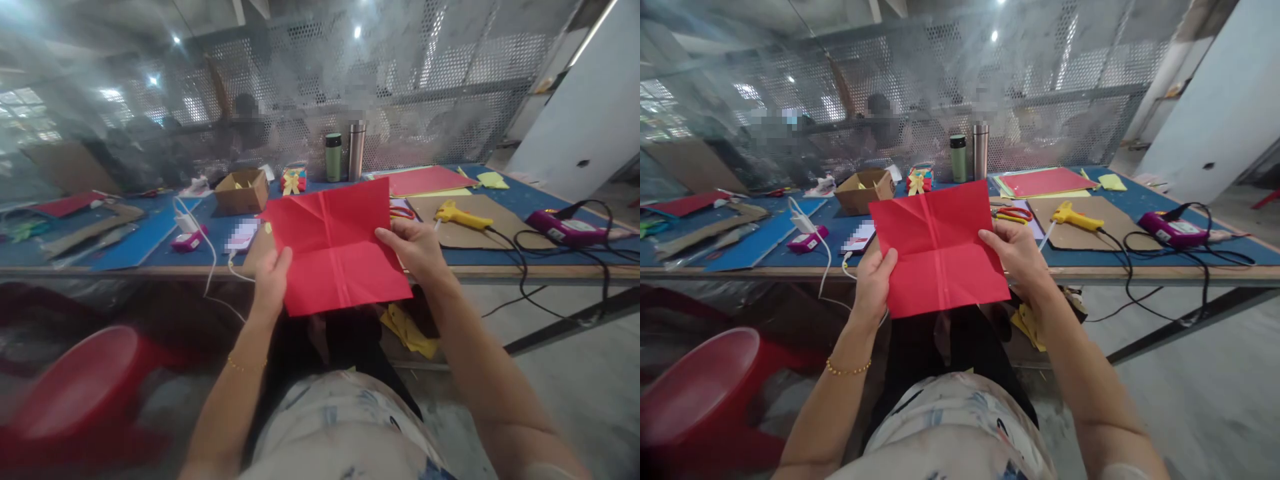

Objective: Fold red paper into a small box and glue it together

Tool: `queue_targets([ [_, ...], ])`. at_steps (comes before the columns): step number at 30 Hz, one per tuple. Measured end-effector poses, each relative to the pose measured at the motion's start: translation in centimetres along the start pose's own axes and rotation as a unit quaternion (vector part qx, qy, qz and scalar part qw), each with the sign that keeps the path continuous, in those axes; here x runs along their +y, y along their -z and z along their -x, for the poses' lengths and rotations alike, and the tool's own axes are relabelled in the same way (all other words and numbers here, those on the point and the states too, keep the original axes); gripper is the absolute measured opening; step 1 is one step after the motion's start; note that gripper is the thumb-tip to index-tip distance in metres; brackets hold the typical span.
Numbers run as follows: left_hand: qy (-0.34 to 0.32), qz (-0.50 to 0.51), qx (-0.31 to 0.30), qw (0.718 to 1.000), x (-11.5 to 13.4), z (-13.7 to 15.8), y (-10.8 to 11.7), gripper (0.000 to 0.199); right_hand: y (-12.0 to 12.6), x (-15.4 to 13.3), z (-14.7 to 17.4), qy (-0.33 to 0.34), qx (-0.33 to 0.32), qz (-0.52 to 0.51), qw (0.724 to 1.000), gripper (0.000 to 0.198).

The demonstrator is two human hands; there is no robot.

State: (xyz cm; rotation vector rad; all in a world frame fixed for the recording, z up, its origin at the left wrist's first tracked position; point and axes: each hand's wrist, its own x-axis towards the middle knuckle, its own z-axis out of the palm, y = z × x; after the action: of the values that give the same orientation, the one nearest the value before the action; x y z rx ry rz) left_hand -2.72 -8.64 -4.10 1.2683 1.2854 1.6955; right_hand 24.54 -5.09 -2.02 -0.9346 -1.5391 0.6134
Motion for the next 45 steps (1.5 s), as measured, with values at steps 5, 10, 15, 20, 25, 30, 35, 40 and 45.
queue_targets([
  [5, 0.065, 0.112, 0.006, 0.992, -1.2, 3.3, 1.5, 0.048, -0.1, -0.4, 5.2, 0.155, 0.088, 0.149, 0.973, 0.019],
  [10, 0.054, 0.013, -0.079, 0.995, -1.1, 3.4, 3.3, 0.046, -0.7, 0.0, 7.3, 0.147, 0.100, 0.101, 0.979, 0.015],
  [15, 0.045, 0.060, -0.053, 0.996, 0.0, 2.9, 2.9, 0.058, -2.1, 0.0, 7.8, 0.025, -0.009, 0.030, 0.999, 0.026],
  [20, 0.170, 0.109, -0.037, 0.979, 1.4, 2.8, 2.6, 0.056, -2.6, 0.8, 8.1, -0.160, 0.021, -0.126, 0.979, 0.039],
  [25, 0.187, 0.105, -0.044, 0.976, 1.8, 2.8, 2.4, 0.055, -2.7, 0.9, 9.0, -0.256, 0.031, -0.202, 0.945, 0.045],
  [30, 0.199, 0.087, -0.111, 0.970, 2.3, 2.0, 2.5, 0.049, -1.1, 1.4, 8.7, -0.215, -0.001, -0.206, 0.955, 0.051],
  [35, 0.144, -0.074, -0.300, 0.940, 4.2, -0.4, 1.5, 0.029, 1.3, -0.3, 4.2, -0.063, -0.063, -0.048, 0.995, 0.054],
  [40, -0.028, -0.229, -0.361, 0.904, 6.0, -4.1, -1.6, 0.038, -0.3, -2.3, 0.2, -0.008, -0.278, 0.039, 0.960, 0.050],
  [45, -0.159, -0.309, -0.323, 0.880, 7.5, -6.8, -1.9, 0.016, -1.7, -0.8, -0.2, -0.176, -0.274, -0.077, 0.942, 0.049],
])
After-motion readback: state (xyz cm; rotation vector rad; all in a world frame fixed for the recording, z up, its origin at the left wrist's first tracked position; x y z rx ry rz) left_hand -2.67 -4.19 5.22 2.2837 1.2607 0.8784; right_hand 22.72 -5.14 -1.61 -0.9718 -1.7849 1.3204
